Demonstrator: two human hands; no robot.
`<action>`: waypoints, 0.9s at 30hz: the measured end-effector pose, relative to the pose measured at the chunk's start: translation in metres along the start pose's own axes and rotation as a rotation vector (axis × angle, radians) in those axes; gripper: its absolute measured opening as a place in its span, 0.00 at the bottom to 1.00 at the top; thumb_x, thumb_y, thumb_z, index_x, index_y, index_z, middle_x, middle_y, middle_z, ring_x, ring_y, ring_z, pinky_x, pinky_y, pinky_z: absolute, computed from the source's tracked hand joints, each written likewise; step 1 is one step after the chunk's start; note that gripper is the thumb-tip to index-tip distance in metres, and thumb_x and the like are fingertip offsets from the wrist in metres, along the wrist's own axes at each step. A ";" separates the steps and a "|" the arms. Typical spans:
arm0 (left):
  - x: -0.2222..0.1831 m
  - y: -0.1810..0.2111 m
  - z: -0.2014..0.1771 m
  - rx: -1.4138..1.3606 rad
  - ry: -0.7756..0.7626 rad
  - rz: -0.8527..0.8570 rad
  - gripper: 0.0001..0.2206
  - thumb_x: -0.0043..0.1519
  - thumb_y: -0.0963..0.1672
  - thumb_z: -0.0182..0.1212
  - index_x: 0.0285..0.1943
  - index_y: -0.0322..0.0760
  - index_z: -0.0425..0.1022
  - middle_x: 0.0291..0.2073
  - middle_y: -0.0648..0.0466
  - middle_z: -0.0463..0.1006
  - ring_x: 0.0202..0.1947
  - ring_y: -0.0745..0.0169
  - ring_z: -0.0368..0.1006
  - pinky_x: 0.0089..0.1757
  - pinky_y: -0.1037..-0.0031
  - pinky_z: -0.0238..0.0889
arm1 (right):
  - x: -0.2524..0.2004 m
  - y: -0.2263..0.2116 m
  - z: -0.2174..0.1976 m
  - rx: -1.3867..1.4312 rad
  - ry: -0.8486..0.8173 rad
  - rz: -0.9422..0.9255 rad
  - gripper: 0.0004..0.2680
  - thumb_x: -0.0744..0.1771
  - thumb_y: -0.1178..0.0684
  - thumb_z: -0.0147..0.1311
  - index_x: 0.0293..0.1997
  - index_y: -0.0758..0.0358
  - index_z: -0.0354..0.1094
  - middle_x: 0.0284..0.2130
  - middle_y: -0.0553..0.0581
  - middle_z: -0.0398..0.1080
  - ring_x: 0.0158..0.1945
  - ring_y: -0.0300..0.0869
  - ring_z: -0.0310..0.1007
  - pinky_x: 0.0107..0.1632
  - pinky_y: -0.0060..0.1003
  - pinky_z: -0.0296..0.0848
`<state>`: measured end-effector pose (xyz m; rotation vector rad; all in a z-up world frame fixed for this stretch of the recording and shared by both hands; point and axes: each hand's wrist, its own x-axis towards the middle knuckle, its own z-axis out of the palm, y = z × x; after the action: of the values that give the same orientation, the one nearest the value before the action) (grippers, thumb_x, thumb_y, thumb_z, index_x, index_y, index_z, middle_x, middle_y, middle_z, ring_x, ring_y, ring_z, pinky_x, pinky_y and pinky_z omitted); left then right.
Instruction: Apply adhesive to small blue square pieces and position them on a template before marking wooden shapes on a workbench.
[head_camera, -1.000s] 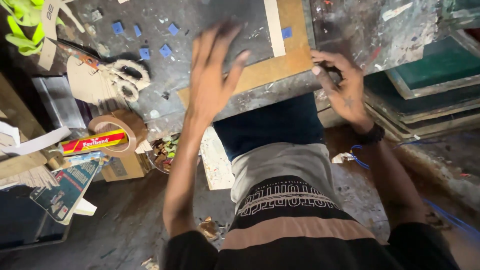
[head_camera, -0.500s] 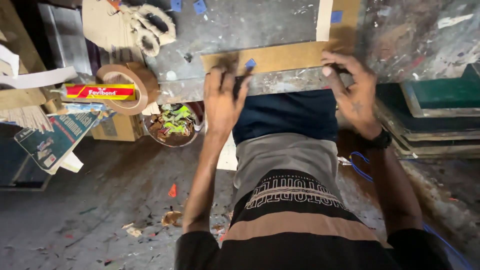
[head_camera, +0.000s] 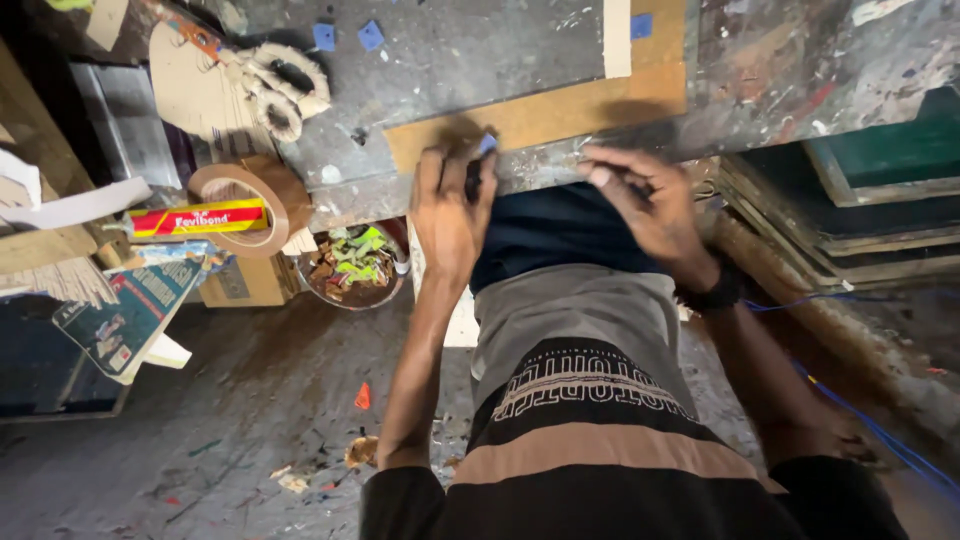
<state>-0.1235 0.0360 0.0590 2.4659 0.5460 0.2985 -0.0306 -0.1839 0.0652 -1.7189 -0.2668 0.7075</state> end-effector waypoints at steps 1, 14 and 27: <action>0.001 0.008 -0.001 -0.057 0.028 -0.008 0.12 0.63 0.43 0.68 0.55 0.35 0.80 0.46 0.46 0.75 0.45 0.47 0.75 0.46 0.61 0.70 | -0.001 0.005 0.002 0.098 0.000 0.086 0.10 0.72 0.60 0.53 0.60 0.66 0.71 0.50 0.57 0.77 0.53 0.36 0.76 0.57 0.29 0.73; -0.027 0.053 0.072 -1.349 -0.304 -0.605 0.09 0.64 0.40 0.68 0.51 0.28 0.82 0.40 0.52 0.82 0.34 0.70 0.75 0.38 0.78 0.70 | -0.029 0.067 0.009 0.214 0.323 -0.008 0.07 0.69 0.62 0.62 0.52 0.67 0.77 0.43 0.53 0.78 0.44 0.31 0.74 0.49 0.27 0.74; -0.003 0.048 0.070 -1.278 -0.481 -0.474 0.05 0.64 0.37 0.69 0.47 0.28 0.82 0.41 0.53 0.82 0.41 0.70 0.76 0.44 0.77 0.70 | -0.019 0.037 -0.010 -0.077 0.356 -0.154 0.07 0.67 0.65 0.65 0.48 0.65 0.77 0.44 0.61 0.79 0.47 0.43 0.81 0.52 0.34 0.78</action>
<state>-0.0877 -0.0357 0.0307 1.0654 0.4754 -0.1350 -0.0472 -0.2120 0.0372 -1.8398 -0.1772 0.2736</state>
